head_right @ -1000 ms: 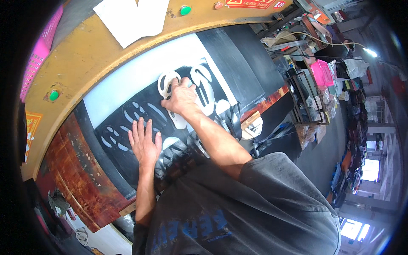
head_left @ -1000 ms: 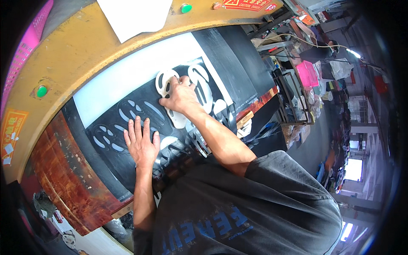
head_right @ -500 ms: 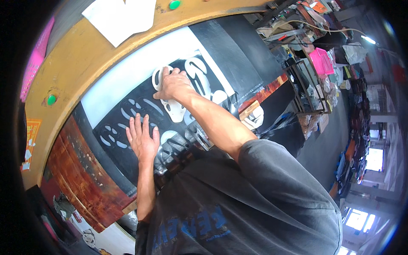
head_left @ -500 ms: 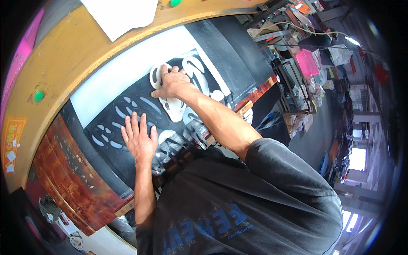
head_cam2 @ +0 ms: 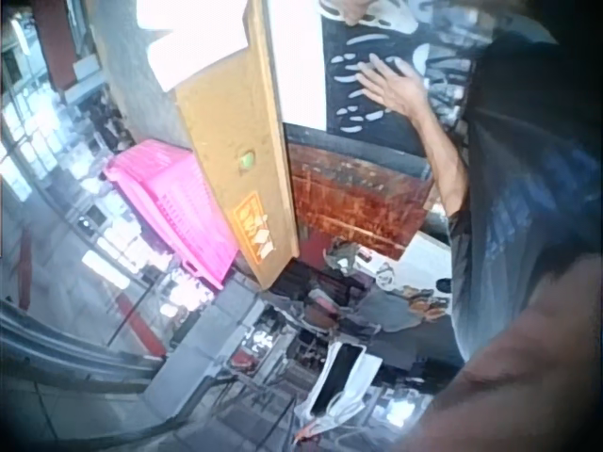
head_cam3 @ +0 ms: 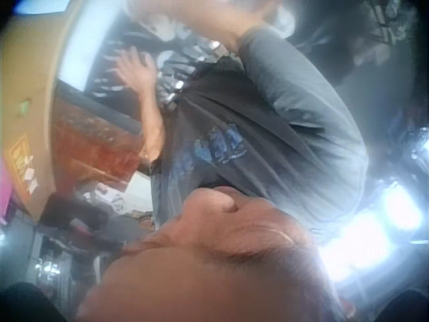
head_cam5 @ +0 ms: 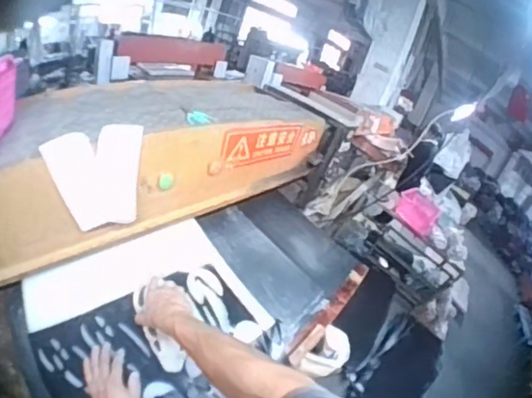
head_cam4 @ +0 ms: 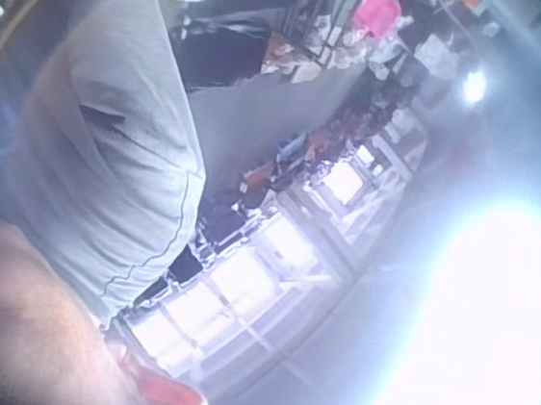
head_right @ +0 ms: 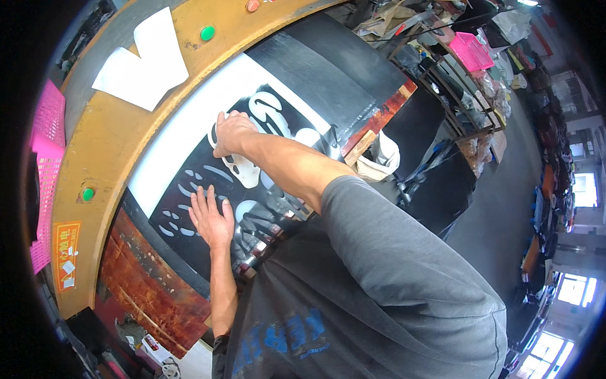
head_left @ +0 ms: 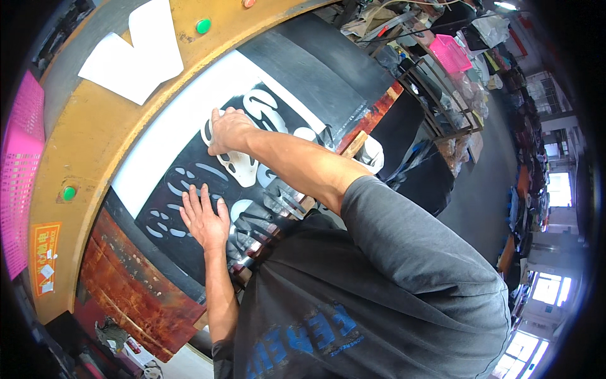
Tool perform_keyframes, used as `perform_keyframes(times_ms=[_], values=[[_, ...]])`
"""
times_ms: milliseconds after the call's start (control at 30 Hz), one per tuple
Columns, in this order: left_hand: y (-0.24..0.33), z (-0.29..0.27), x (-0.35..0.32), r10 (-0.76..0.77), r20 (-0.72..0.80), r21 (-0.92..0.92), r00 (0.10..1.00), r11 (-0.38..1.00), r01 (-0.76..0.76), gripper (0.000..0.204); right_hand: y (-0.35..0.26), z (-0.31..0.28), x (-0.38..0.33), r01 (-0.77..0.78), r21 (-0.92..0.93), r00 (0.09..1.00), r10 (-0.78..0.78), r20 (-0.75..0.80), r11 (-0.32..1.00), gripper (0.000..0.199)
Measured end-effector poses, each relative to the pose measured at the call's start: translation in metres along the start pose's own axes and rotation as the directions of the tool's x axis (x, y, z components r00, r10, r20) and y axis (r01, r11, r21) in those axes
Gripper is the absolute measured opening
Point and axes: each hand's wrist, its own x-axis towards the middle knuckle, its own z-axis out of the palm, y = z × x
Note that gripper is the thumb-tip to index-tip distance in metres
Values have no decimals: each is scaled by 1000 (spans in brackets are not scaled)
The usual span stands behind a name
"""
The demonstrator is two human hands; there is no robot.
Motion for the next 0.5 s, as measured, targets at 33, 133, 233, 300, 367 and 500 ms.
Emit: perform_keyframes(times_ms=[33,133,233,300,367,500], values=[[0,0,0,9,-13,-6,1000,1000,-9,60,0,0,-1,1,11,1000,-1,-11,1000,121],[0,0,-1,-4,-5,-24,1000,1000,3,60,1,0,-4,-5,21,1000,5,-10,1000,121],[0,-1,-2,-11,-5,-40,1000,999,11,60,3,0,-5,28,-8,999,-29,-41,1000,121],[1,-2,-1,-18,9,-38,1000,999,19,61,4,1,-4,29,-13,999,-29,-29,999,121],[1,-2,0,-19,4,-40,1000,999,19,61,5,1,-3,30,-21,1000,-30,-3,999,121],[1,-4,2,-25,2,-37,1000,999,25,61,3,1,1,42,-30,999,-42,-2,999,121]])
